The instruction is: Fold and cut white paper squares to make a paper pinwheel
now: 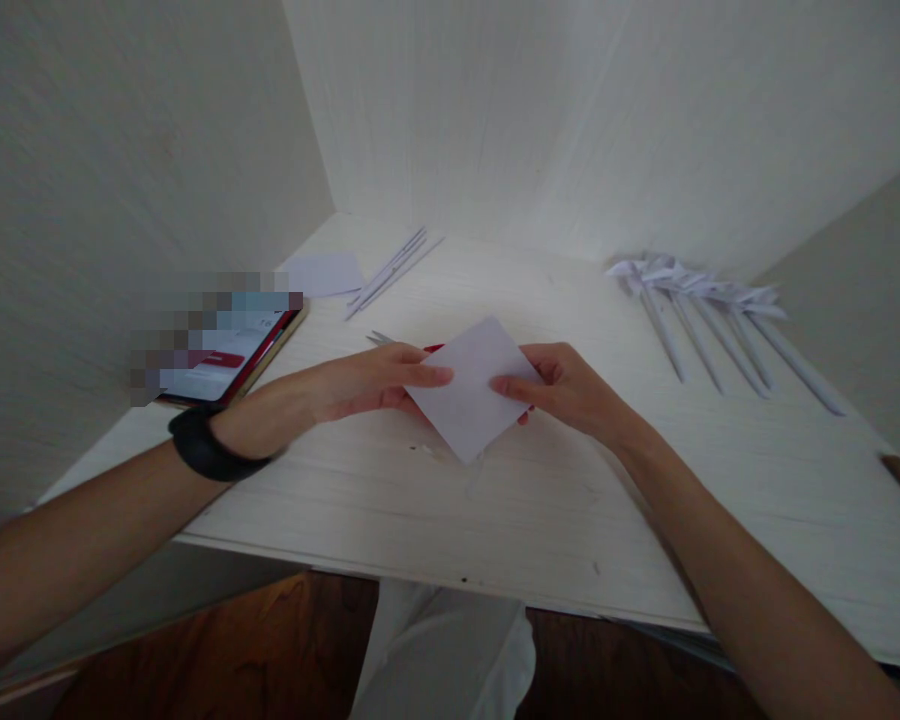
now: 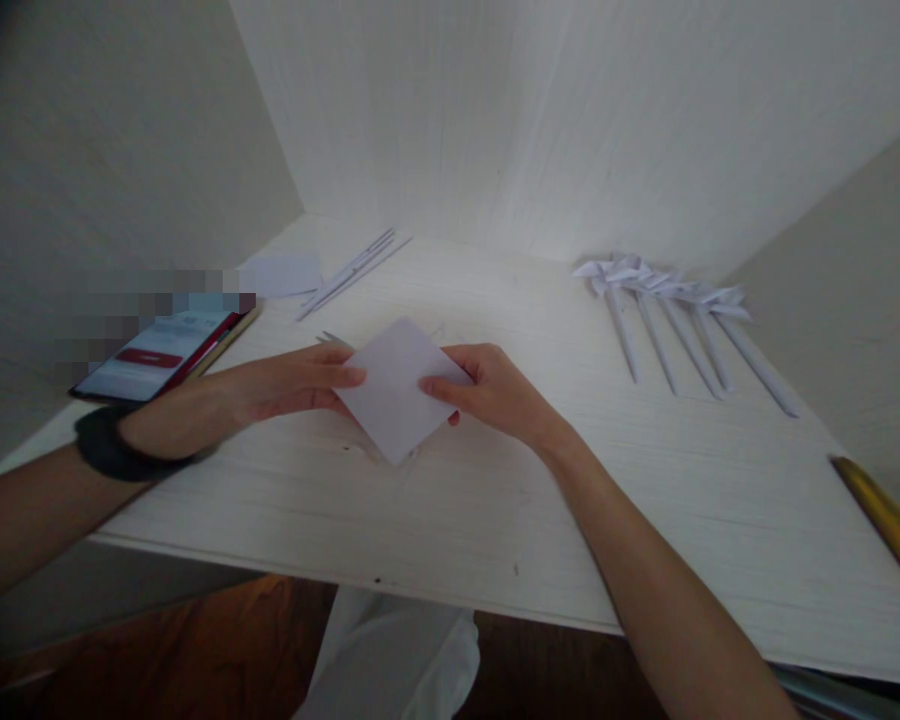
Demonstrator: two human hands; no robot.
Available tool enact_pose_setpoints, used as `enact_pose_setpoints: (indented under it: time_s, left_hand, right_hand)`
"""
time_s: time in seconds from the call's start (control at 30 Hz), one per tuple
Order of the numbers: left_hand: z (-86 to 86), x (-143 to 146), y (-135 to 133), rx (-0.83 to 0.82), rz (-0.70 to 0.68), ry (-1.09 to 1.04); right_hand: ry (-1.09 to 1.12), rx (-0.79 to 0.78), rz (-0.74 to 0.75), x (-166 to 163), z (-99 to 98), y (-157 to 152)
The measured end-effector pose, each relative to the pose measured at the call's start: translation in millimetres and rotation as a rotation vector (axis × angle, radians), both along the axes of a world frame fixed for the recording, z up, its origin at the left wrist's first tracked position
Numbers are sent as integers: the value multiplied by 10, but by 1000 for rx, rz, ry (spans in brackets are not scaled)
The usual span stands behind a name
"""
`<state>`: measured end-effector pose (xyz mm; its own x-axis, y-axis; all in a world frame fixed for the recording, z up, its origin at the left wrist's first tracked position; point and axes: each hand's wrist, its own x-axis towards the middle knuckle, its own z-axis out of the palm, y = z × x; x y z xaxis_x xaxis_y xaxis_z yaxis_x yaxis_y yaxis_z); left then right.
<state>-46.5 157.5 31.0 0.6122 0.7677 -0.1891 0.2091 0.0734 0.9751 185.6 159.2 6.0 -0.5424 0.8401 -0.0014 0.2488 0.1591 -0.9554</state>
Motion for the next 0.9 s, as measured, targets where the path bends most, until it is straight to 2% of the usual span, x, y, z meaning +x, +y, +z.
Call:
enact_pose_setpoints:
  time_s: [0.07, 0.2, 0.27, 0.4, 0.5, 0.57, 0.7, 0.8, 0.9]
  left_hand:
    - [-94, -17, 105, -116, -103, 4]
    - [-203, -34, 218, -33, -108, 101]
    - [-203, -32, 217, 15, -90, 130]
    - [-205, -17, 193, 28, -65, 80]
    - [-215, -1, 185, -33, -56, 26]
    - [-196, 15, 172, -87, 11, -37]
    - [-138, 40, 139, -164, 148, -223]
    - [-171, 39, 151, -219, 89, -253]
    - [-250, 32, 184, -263, 26, -229]
  right_hand:
    - [-24, 36, 11, -9, 6, -15]
    - [-222, 321, -52, -13, 16, -15]
    - [-234, 433, -81, -20, 19, -10]
    - [-85, 388, -103, -52, 11, -25]
    - [-90, 365, -137, -71, -21, -38]
    - [-82, 361, -220, -72, -49, -36]
    - [68, 393, -412, -58, -77, -22]
    - [114, 442, -477, -55, -77, -30]
    - [128, 508, -471, -63, -81, -51]
